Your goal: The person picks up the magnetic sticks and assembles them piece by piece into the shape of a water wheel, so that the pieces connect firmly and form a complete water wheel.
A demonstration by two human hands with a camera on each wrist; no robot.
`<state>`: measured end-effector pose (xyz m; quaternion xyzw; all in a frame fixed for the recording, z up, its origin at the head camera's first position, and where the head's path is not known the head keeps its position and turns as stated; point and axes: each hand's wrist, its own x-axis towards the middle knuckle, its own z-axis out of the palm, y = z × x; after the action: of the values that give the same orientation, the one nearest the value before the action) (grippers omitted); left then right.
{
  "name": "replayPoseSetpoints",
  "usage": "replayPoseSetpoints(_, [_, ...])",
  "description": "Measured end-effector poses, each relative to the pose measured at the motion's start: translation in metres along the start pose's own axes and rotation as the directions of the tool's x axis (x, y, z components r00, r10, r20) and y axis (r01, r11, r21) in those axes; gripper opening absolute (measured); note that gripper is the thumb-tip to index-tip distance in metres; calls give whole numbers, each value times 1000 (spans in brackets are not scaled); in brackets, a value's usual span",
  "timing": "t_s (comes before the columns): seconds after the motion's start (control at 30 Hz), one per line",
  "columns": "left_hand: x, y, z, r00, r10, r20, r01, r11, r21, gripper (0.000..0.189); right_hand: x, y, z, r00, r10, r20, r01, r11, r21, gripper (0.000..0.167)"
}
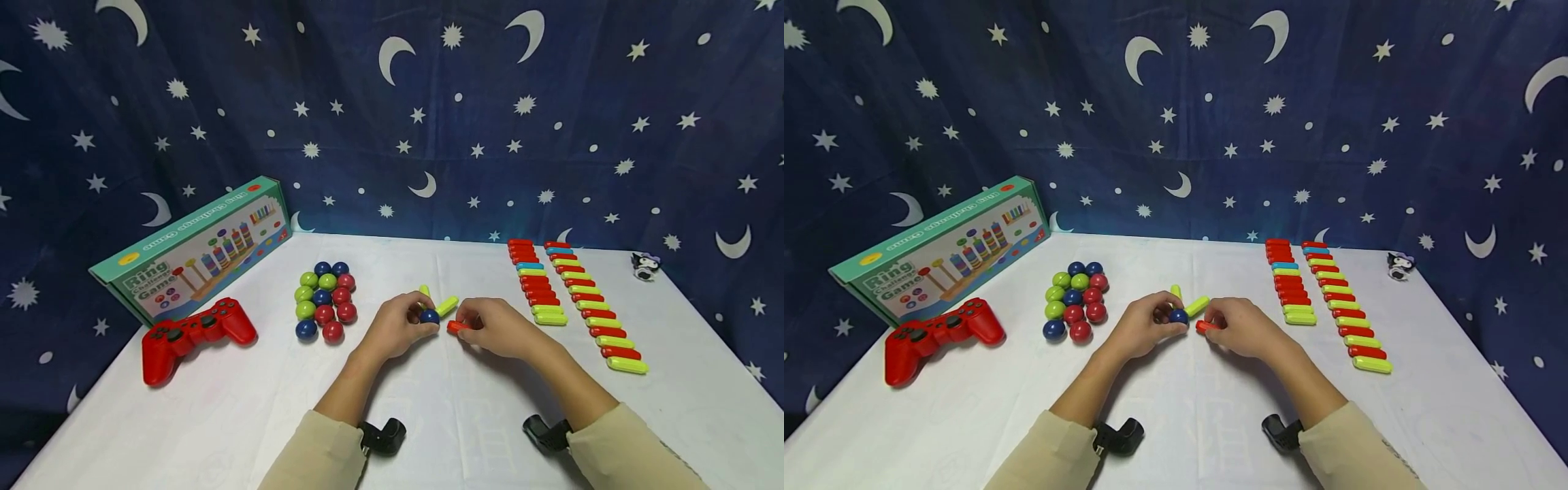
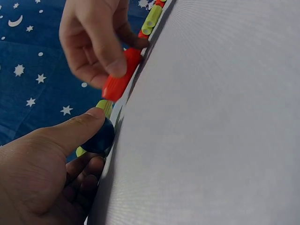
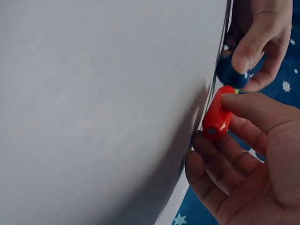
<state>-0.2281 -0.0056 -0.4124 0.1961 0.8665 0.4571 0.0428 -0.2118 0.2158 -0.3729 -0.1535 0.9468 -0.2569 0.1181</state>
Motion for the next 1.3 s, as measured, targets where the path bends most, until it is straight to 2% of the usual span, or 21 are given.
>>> replayPoseSetpoints(0.27, [0, -1, -2, 1000, 28, -14, -28, 1000, -1, 29, 11, -8, 5, 1000, -29, 1, 29, 999, 42, 16])
replayPoseSetpoints(0.67, [1, -1, 1, 998, 35, -47, -34, 999, 23, 26, 21, -3, 0, 999, 10, -35, -12, 999, -38, 23])
replayPoseSetpoints(0.93, [2, 3, 5, 998, 37, -59, -31, 995, 91, 27, 26, -1, -4, 999, 17, -49, -20, 999, -47, 23])
replayPoseSetpoints(1.03, [3, 4, 6, 996, 37, -77, -28, 992, 125, 28, 28, -3, -4, 998, 16, -58, -19, 998, -54, 24])
replayPoseSetpoints(1.13, [1, 7, 7, 995, 35, -97, -15, 980, 201, 31, 28, -4, -4, 997, 21, -76, -27, 998, -65, 29])
replayPoseSetpoints(1.23, [0, 11, 6, 991, 49, -127, -9, 954, 301, 37, 27, -4, -4, 995, 30, -98, -37, 997, -72, 34])
replayPoseSetpoints(1.3, [0, 13, 6, 985, 84, -150, -25, 934, 356, 41, 25, -3, -6, 993, 40, -111, -48, 996, -73, 36])
